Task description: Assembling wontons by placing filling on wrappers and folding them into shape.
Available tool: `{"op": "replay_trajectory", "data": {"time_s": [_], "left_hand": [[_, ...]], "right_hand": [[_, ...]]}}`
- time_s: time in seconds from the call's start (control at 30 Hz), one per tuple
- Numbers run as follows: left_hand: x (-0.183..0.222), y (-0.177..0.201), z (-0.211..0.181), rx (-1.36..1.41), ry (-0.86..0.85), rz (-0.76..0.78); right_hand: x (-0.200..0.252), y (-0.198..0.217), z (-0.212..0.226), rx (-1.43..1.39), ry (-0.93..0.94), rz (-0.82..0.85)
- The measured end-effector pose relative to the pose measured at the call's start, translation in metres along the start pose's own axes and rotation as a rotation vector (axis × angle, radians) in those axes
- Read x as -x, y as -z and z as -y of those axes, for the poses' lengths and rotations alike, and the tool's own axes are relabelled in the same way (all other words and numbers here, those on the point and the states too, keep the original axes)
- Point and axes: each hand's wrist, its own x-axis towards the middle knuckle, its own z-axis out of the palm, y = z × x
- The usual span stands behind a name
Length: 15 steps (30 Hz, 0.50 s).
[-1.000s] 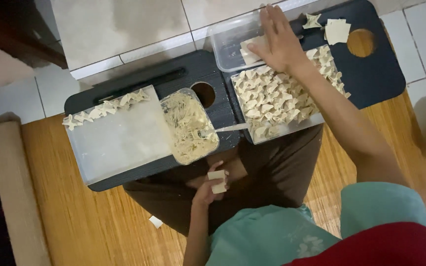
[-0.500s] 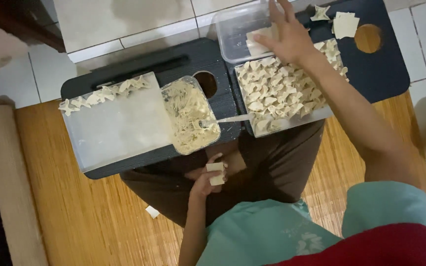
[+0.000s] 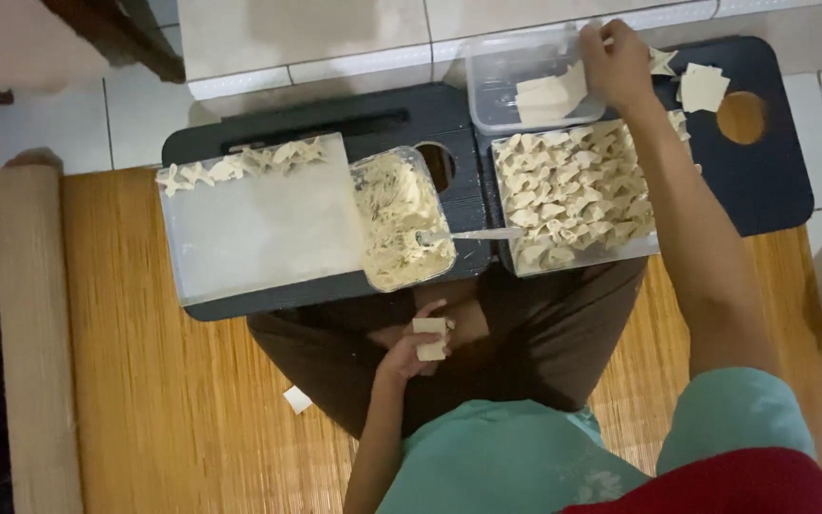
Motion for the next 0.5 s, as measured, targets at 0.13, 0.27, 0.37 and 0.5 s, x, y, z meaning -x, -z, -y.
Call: {"op": "replay_trajectory", "data": {"time_s": [0.13,0.27,0.37,0.5], "left_hand": [[0.003,-0.012,-0.004,-0.023,-0.004,-0.009],[-0.001,-0.005,-0.001,0.011,-0.023,0.053],[-0.002,0.000,0.001,0.002,-0.030,0.054],[-0.001,0.002,0.004,-0.034,-0.031,0.057]], "right_hand": [[0.004,0.009,0.012,-0.119,0.117,-0.029],[0.004,0.011,0.015,-0.109,0.139,-0.020],[0.004,0.011,0.015,-0.104,0.181,-0.046],[0.003,0.014,0.012,-0.170,0.131,-0.036]]}}
